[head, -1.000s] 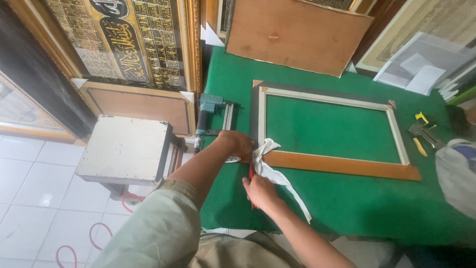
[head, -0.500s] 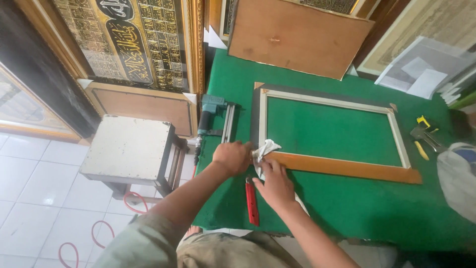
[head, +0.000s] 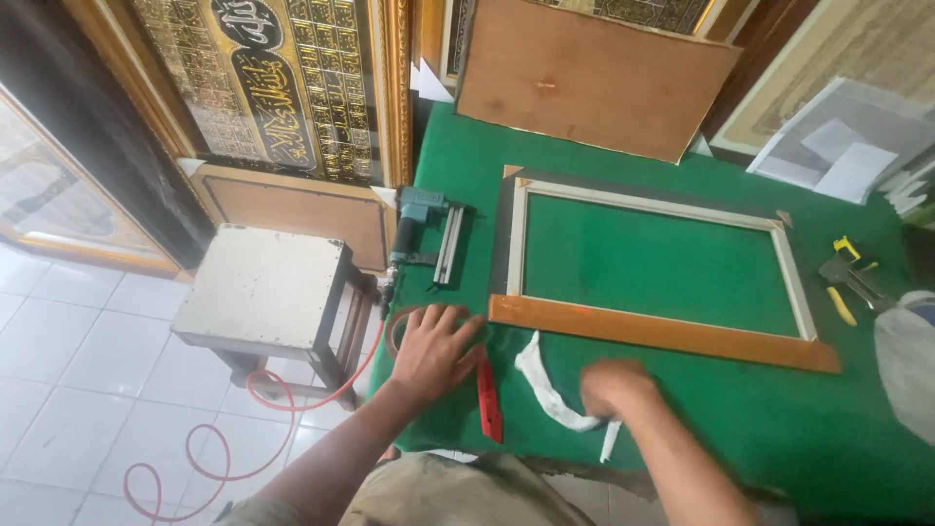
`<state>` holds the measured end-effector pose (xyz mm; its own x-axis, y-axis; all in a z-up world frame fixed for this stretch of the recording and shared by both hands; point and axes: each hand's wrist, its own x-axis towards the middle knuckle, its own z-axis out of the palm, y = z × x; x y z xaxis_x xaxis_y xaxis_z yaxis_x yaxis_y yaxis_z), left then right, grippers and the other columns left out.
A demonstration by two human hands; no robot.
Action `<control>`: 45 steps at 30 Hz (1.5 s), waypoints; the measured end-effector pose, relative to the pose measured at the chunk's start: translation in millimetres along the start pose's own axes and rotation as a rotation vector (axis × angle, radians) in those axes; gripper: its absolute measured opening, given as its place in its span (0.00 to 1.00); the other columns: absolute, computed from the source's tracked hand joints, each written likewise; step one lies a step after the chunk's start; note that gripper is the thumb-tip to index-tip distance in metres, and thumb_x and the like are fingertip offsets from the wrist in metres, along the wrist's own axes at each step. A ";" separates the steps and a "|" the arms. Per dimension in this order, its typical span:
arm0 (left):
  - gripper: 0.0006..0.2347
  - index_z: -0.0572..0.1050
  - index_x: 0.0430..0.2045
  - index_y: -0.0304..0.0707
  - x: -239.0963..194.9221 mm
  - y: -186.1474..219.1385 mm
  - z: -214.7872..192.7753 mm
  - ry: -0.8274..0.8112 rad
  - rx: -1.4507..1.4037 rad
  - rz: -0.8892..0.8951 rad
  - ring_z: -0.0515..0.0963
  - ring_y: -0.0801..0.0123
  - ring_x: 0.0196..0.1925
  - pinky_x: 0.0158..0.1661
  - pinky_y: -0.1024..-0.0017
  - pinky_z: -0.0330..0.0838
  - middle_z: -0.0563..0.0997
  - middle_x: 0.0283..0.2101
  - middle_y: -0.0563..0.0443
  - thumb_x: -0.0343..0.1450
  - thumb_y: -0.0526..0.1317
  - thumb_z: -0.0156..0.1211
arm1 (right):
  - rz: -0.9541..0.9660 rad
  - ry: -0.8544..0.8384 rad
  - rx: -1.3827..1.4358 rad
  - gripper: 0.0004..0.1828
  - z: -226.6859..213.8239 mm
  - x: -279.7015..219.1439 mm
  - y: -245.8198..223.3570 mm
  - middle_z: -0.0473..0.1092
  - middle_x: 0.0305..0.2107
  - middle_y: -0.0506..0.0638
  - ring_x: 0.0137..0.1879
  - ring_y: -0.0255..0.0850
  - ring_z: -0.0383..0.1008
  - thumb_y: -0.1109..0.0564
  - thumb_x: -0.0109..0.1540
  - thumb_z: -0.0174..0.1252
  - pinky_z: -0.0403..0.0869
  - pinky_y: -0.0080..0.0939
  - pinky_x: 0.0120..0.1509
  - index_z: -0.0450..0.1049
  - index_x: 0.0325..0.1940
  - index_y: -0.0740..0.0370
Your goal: The person applies brown packing tape to the edges of a rectangular frame on a green workbench. They use a utility knife to cut the tape and smooth it down with their hands, working along the frame's perimeter.
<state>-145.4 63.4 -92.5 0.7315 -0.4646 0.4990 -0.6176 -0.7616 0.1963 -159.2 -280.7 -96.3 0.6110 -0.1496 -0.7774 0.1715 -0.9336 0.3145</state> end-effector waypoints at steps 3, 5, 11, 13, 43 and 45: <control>0.19 0.78 0.59 0.57 29.4 31.2 12.8 -0.121 -0.166 -0.167 0.75 0.54 0.54 0.52 0.57 0.72 0.77 0.52 0.54 0.71 0.46 0.69 | -0.016 0.131 0.147 0.29 -45.5 -14.7 20.1 0.83 0.59 0.52 0.70 0.54 0.82 0.49 0.59 0.73 0.78 0.71 0.70 0.85 0.66 0.38; 0.19 0.78 0.60 0.55 49.8 48.3 39.8 -0.079 -0.430 -0.356 0.79 0.48 0.53 0.54 0.53 0.75 0.80 0.50 0.49 0.72 0.42 0.67 | -0.118 0.340 0.280 0.27 -78.2 -33.2 21.3 0.82 0.58 0.57 0.70 0.59 0.81 0.49 0.60 0.71 0.79 0.70 0.71 0.85 0.65 0.44; 0.22 0.78 0.64 0.47 89.1 85.8 114.6 0.083 -1.124 -1.236 0.85 0.55 0.64 0.64 0.56 0.78 0.88 0.59 0.46 0.73 0.45 0.67 | -0.301 0.594 0.324 0.49 -91.4 44.2 21.9 0.75 0.64 0.56 0.73 0.63 0.76 0.35 0.51 0.82 0.78 0.71 0.73 0.77 0.73 0.47; 0.21 0.79 0.62 0.37 95.8 100.8 114.7 0.254 -1.216 -1.361 0.87 0.51 0.60 0.60 0.55 0.81 0.88 0.56 0.39 0.72 0.41 0.66 | -0.299 0.547 0.302 0.55 -92.9 62.9 21.5 0.72 0.66 0.52 0.75 0.59 0.74 0.30 0.47 0.85 0.77 0.68 0.75 0.74 0.76 0.43; 0.22 0.87 0.50 0.51 212.7 73.7 -98.3 0.175 -0.817 -0.860 0.92 0.71 0.57 0.58 0.68 0.81 0.95 0.51 0.59 0.68 0.61 0.67 | -0.414 1.407 1.763 0.65 -427.7 -300.0 215.3 0.48 0.86 0.59 0.89 0.56 0.53 0.30 0.62 0.68 0.60 0.61 0.88 0.42 0.91 0.60; 0.36 0.78 0.63 0.47 205.4 29.7 -69.0 0.577 -0.223 -0.758 0.81 0.53 0.62 0.65 0.46 0.69 0.85 0.57 0.47 0.64 0.68 0.74 | -0.493 1.411 2.076 0.25 -435.5 -288.9 243.7 0.76 0.44 0.45 0.51 0.46 0.83 0.35 0.66 0.67 0.87 0.57 0.49 0.74 0.59 0.49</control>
<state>-33.4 -23.5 74.1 0.7400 0.4504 0.4996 -0.1259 -0.6368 0.7606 42.6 -323.3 442.2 0.8078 -0.5308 0.2564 0.3244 0.0371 -0.9452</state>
